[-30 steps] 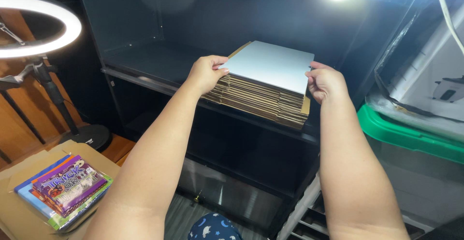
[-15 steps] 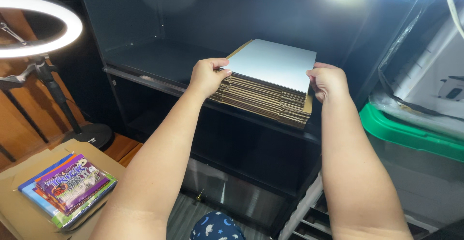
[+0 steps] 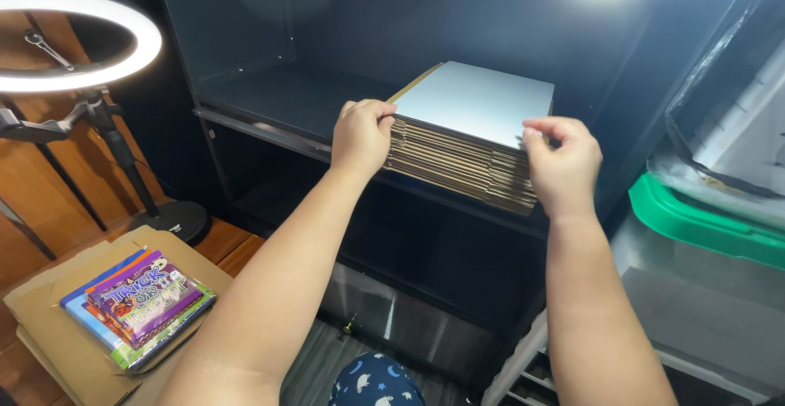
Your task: The person repeatedly picks up a white sheet of paper from a stack on a wooden chair and places it onto a stack inside a black cabinet. The person handles the paper by hand, moving it between the chair and the cabinet multiple times.
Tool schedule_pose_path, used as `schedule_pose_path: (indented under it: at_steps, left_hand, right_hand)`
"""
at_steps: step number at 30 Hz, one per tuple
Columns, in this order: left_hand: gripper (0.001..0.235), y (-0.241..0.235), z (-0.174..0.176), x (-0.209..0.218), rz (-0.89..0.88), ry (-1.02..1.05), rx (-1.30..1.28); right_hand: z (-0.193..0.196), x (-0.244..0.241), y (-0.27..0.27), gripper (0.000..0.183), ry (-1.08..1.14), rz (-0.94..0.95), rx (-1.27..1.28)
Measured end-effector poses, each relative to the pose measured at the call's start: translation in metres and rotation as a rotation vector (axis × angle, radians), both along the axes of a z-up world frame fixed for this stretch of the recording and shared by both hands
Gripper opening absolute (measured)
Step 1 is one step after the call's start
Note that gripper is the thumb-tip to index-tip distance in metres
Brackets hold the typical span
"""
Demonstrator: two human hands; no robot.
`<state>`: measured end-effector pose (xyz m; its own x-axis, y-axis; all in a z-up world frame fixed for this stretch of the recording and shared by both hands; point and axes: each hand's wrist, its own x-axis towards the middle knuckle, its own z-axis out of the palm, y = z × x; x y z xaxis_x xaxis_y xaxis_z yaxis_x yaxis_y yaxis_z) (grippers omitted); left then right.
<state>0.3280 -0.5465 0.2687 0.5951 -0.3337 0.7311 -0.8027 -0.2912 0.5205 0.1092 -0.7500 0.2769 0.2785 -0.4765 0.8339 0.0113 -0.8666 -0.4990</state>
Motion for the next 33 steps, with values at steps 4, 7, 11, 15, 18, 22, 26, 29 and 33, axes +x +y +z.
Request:
schedule_pose_path:
  at_steps: [4,7,11,15,18,22,26,29,33]
  left_hand:
    - [0.030,0.011,-0.005,-0.018,-0.002,-0.034,0.031]
    - [0.040,0.015,-0.009,-0.026,-0.037,-0.103,0.044]
    - [0.055,0.020,-0.015,-0.031,-0.031,-0.169,0.131]
    - [0.064,0.026,-0.014,-0.040,-0.028,-0.169,0.209]
    - [0.066,0.025,-0.013,-0.044,-0.016,-0.171,0.245]
    - [0.073,0.020,-0.022,-0.034,0.027,-0.205,0.291]
    - [0.077,0.018,-0.024,-0.037,0.047,-0.219,0.326]
    - [0.081,0.020,-0.025,-0.041,0.054,-0.205,0.345]
    - [0.083,0.037,-0.018,-0.051,0.010,-0.073,0.408]
  right_hand:
    - [-0.018,-0.009,0.017,0.016,-0.035,0.079,-0.022]
    - [-0.029,-0.010,0.014,0.012,-0.131,0.125,-0.074]
    - [-0.039,-0.009,0.017,0.011,-0.223,0.127,-0.124]
    - [-0.046,-0.005,0.022,0.012,-0.295,0.092,-0.217]
    - [-0.048,-0.004,0.025,0.014,-0.309,0.111,-0.192]
    - [-0.048,-0.004,0.027,0.016,-0.303,0.121,-0.180]
    - [-0.051,-0.004,0.026,0.018,-0.315,0.141,-0.193]
    - [-0.054,-0.004,0.024,0.020,-0.317,0.151,-0.211]
    - [-0.055,-0.008,0.022,0.023,-0.269,0.061,-0.358]
